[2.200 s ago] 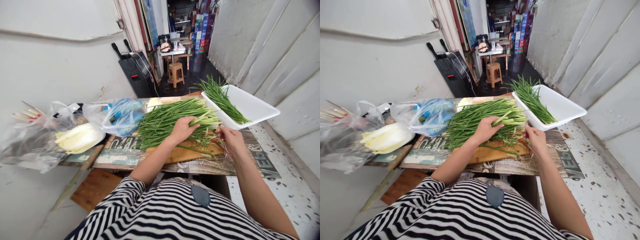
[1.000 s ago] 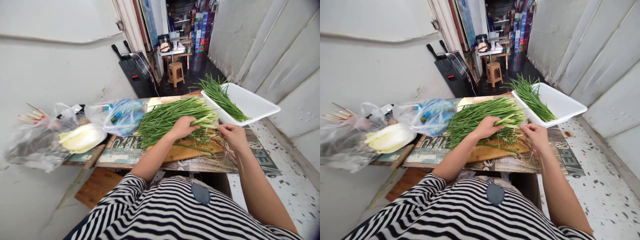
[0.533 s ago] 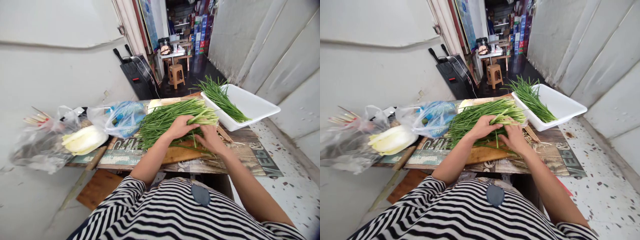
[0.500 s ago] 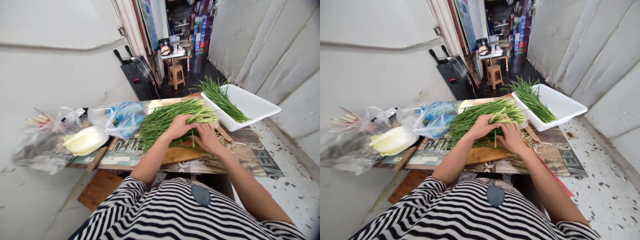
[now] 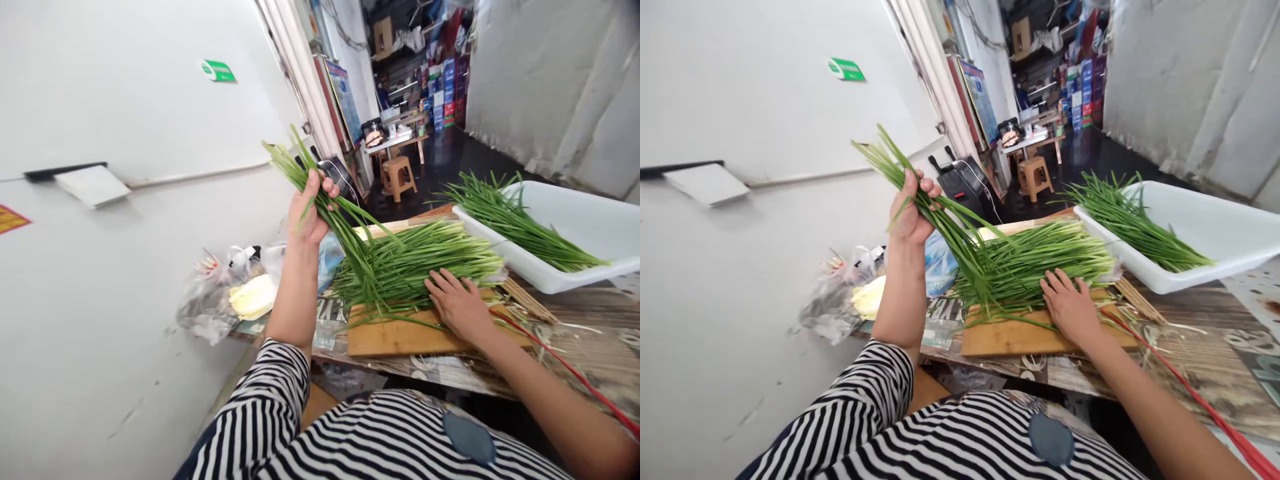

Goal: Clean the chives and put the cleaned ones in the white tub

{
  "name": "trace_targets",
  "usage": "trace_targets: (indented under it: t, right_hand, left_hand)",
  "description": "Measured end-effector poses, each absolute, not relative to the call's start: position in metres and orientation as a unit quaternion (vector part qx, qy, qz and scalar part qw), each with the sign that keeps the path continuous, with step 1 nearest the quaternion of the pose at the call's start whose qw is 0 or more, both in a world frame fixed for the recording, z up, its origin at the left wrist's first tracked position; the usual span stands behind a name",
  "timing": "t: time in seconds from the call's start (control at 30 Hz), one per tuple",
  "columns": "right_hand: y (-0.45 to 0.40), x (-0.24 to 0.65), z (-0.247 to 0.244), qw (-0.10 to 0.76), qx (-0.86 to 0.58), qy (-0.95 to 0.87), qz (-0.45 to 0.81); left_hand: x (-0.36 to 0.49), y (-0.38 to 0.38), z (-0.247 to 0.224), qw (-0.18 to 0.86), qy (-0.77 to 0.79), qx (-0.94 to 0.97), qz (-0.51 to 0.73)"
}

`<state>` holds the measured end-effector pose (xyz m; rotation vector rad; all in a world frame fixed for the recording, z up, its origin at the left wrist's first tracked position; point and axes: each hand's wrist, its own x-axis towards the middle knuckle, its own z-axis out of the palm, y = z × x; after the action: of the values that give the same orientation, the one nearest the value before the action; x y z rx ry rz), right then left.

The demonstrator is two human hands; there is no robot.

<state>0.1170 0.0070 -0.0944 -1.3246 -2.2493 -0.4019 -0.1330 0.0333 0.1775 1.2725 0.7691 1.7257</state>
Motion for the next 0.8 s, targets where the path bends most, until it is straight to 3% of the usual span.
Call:
trace_targets:
  t: [0.27, 0.47, 0.63, 0.8]
  right_hand:
    - [0.008, 0.11, -0.096, 0.268, -0.489, -0.819, -0.133]
    - [-0.003, 0.105, -0.083, 0.258, -0.501, -0.823, -0.073]
    - [-0.007, 0.104, -0.078, 0.252, -0.509, -0.823, -0.022]
    - [-0.011, 0.11, -0.077, 0.252, -0.482, -0.839, 0.013]
  left_hand:
    - [-0.161, 0.063, 0.237, 0.311, 0.332, 0.554, 0.698]
    - [-0.083, 0.11, 0.265, 0.175, 0.261, 0.591, 0.743]
    - [0.048, 0.156, 0.22, 0.008, 0.233, 0.744, 0.626]
    - [0.152, 0.187, 0.121, -0.021, 0.231, 0.931, 0.283]
